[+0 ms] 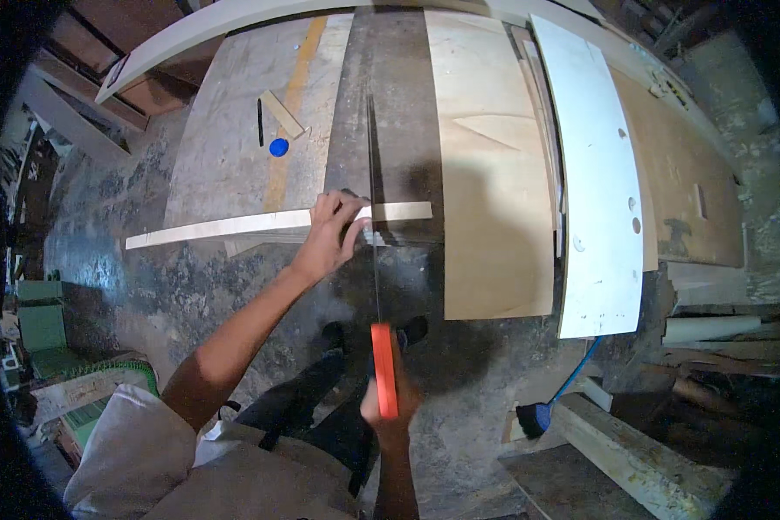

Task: Sawing a small piece of wood with a handsaw and then sanding the cut edge with sandpaper.

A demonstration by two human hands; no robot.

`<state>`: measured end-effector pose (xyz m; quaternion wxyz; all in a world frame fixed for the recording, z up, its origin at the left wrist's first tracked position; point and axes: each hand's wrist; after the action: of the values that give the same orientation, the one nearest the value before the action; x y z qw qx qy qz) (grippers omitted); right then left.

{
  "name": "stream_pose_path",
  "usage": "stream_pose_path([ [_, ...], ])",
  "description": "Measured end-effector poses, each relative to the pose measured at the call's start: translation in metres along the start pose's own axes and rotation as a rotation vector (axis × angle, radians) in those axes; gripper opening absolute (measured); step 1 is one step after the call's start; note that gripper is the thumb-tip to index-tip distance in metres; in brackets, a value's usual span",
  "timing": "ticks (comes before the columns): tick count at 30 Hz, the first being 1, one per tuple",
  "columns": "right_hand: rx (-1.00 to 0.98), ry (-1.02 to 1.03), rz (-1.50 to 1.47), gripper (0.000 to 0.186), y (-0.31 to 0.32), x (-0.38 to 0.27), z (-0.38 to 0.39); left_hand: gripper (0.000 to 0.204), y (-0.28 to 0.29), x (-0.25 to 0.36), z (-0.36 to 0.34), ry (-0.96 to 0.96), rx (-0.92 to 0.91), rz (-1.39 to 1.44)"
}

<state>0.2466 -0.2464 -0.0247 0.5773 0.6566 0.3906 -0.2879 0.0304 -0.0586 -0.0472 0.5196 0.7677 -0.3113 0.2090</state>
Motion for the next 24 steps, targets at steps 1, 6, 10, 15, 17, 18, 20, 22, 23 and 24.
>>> stream_pose_path([
  [1, -0.020, -0.010, 0.073, 0.070, -0.009, 0.003, -0.016, 0.027, -0.005, -0.003, 0.000, -0.008, 0.005, -0.011],
  [6, -0.003, 0.027, 0.045, 0.066, -0.006, 0.002, 0.001, 0.026, -0.002, -0.004, 0.005, 0.038, -0.022, -0.012],
  [10, -0.157, -0.248, 0.164, 0.065, 0.027, -0.016, 0.044, 0.027, -0.002, -0.006, 0.002, 0.051, -0.031, -0.014],
  [15, -0.019, 0.020, 0.037, 0.062, -0.011, -0.002, -0.029, 0.027, -0.004, -0.003, 0.000, 0.034, -0.011, -0.050],
  [17, -0.013, 0.065, 0.050, 0.063, -0.012, 0.003, -0.029, 0.027, -0.005, -0.005, -0.001, 0.021, 0.003, -0.032],
  [18, -0.006, 0.110, 0.063, 0.063, -0.012, 0.005, -0.030, 0.027, -0.005, -0.004, 0.000, 0.024, 0.005, -0.035],
  [20, -0.026, 0.045, -0.006, 0.063, 0.005, 0.002, 0.008, 0.028, -0.006, -0.005, 0.001, 0.036, -0.008, -0.039],
  [22, -0.077, -0.049, 0.027, 0.062, 0.026, -0.001, 0.042, 0.028, -0.004, -0.005, 0.000, 0.022, -0.009, -0.037],
  [23, -0.122, -0.144, 0.061, 0.061, 0.031, -0.006, 0.045, 0.028, -0.004, -0.004, 0.000, 0.003, -0.014, -0.033],
  [24, -0.120, -0.145, 0.061, 0.061, 0.027, -0.003, 0.039, 0.028, -0.004, -0.002, -0.001, 0.001, -0.015, -0.032],
])
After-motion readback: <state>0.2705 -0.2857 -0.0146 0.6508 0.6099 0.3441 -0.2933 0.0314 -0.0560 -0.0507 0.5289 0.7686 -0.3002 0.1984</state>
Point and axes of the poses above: each hand's wrist, its own z-axis away from the middle knuckle, its own y-axis out of the back of the hand, x = y × z
